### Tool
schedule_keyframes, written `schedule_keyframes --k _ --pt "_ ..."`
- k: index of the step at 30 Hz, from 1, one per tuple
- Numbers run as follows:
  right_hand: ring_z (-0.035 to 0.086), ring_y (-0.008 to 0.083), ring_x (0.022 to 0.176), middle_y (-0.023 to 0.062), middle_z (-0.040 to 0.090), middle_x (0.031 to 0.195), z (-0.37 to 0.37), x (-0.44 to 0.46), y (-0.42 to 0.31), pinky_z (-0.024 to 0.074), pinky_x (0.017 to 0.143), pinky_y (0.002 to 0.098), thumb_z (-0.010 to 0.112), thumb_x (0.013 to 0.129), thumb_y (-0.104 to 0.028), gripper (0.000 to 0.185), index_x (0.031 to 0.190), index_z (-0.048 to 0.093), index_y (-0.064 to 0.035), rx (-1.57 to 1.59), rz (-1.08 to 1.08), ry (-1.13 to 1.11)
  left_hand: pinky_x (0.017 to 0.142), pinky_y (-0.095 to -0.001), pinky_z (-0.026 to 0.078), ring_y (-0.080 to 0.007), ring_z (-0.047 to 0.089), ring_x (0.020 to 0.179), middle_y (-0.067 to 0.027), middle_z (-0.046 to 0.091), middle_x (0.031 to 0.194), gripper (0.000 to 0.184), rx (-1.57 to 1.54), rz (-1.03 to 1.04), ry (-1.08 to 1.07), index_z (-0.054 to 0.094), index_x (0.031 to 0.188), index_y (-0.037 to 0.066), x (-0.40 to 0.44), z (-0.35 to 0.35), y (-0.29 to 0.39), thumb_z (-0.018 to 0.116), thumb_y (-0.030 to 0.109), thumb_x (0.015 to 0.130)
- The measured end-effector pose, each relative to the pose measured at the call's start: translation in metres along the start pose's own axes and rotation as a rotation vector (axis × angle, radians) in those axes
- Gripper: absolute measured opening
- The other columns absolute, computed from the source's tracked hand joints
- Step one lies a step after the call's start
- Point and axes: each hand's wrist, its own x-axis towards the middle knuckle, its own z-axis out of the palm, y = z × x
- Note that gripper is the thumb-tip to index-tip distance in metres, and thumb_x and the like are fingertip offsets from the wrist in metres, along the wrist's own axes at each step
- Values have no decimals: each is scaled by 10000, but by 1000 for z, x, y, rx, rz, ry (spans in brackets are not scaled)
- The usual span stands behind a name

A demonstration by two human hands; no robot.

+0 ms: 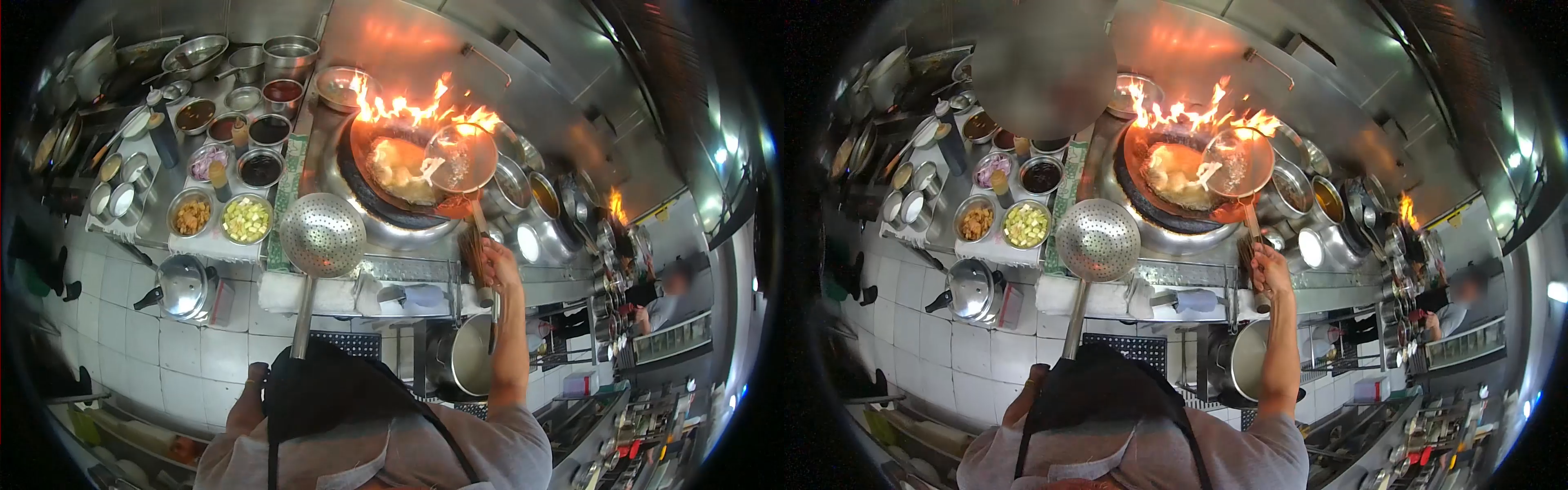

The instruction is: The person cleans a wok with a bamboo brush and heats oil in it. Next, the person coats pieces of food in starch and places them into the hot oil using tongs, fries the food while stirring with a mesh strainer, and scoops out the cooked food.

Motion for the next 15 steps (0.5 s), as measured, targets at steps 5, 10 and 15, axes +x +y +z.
schedule_keyframes --k 5,10,15 --pt "385 62 376 -5 512 628 2 17 0 292 302 243 484 979 -79 258 1230 540 -61 -167 -115 64 690 -434 532 -313 665 786 -103 679 799 162 76 8 117 664 765 124 -11 -8 6 779 138 653" --pt "378 52 380 -11 515 625 30 29 -23 281 310 233 500 979 -102 248 1216 547 -48 -177 -118 101 709 -457 539 -315 685 789 -95 695 798 178 45 -146 35 679 781 149 -31 23 11 788 174 642" --pt "372 72 363 -2 504 632 80 51 -52 290 292 240 430 946 -48 261 1194 514 -54 -135 -142 -33 673 -436 544 -295 693 764 -87 695 776 199 77 -176 -60 683 760 166 -68 41 32 781 217 595"
